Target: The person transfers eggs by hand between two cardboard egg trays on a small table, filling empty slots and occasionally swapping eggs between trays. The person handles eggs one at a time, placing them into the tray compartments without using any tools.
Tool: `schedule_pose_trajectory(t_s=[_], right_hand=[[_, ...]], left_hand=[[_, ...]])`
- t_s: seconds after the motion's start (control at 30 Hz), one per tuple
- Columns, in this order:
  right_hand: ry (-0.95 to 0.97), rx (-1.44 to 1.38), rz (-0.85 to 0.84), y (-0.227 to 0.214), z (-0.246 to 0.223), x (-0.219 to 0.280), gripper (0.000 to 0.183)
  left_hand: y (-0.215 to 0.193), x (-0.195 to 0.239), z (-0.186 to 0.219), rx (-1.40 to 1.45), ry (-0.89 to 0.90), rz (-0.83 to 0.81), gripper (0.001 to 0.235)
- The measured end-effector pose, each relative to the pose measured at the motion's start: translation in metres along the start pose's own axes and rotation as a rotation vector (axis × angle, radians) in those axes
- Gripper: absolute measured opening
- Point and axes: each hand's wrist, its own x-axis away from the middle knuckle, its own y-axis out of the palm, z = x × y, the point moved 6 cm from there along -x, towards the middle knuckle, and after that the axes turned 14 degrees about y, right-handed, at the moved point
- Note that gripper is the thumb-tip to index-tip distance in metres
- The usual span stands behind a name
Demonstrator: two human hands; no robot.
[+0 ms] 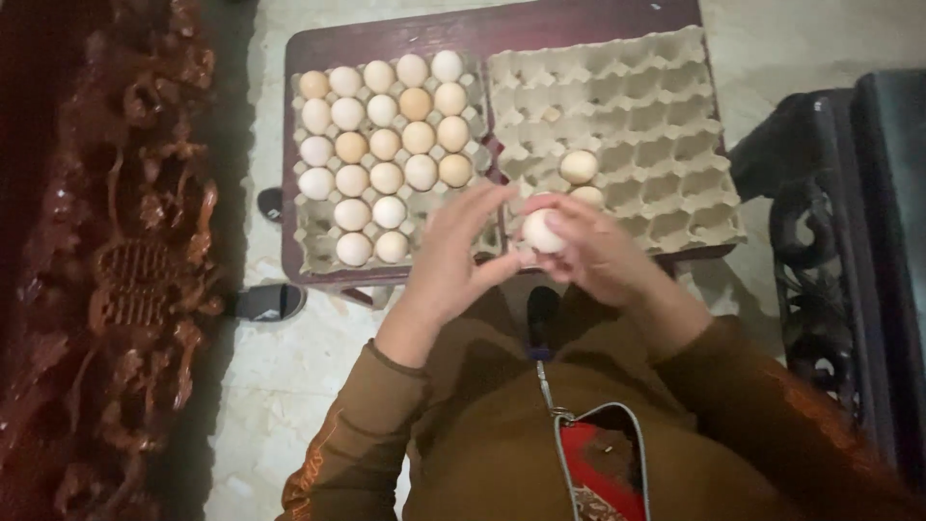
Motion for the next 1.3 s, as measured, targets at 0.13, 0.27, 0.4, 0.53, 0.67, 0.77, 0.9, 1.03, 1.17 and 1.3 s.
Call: schedule_pose_trajectory(t_s=[0.13, 0.27, 0.4, 0.53, 0.67, 0.77, 0.9, 1.03, 1.17, 1.3], right_hand=[[-0.115, 0.278, 0.283, -0.071, -0.012, -0.003, 0.033], [-0.185, 0.866, 0.836, -0.115, -0.040, 0.002, 0.046], [-0.187, 1.028, 0.829, -0.106, -0.046, -0.007, 0.037], [-0.184, 1.073, 0.852, -0.118, -0.037, -0.011, 0.031], [-0.191, 0.989, 0.838, -0.107, -0.038, 0.000, 0.031], [-0.230, 0.707, 0.722, -0.103, -0.021, 0.001, 0.029], [-0.227, 0.282, 0.482, -0.048, -0.008, 0.009, 0.025], [0.110, 0.110, 0.182, 0.014, 0.013, 0.001, 0.044], [0.078, -0.079, -0.111, 0.021, 0.028, -0.007, 0.049], [-0.180, 0.449, 0.345, -0.048, -0.008, 0.016, 0.039]], left_hand=[[-0.043, 0.037, -0.027, -0.246, -0.033, 0.048, 0.061], [-0.056, 0.078, -0.064, -0.737, -0.258, -0.207, 0.045], [-0.054, 0.082, -0.079, -0.800, -0.357, -0.364, 0.042], [-0.058, 0.079, -0.089, -0.822, -0.349, -0.567, 0.060], [-0.069, 0.069, -0.084, -0.829, -0.262, -0.620, 0.049], [-0.075, 0.070, -0.079, -0.818, -0.225, -0.549, 0.048], [-0.094, 0.086, -0.082, -0.587, -0.230, -0.076, 0.054], [-0.055, 0.054, -0.028, -0.179, -0.175, 0.188, 0.054], [-0.039, 0.042, -0.001, 0.004, -0.050, 0.180, 0.069], [-0.091, 0.084, -0.044, -0.599, -0.319, 0.169, 0.058]])
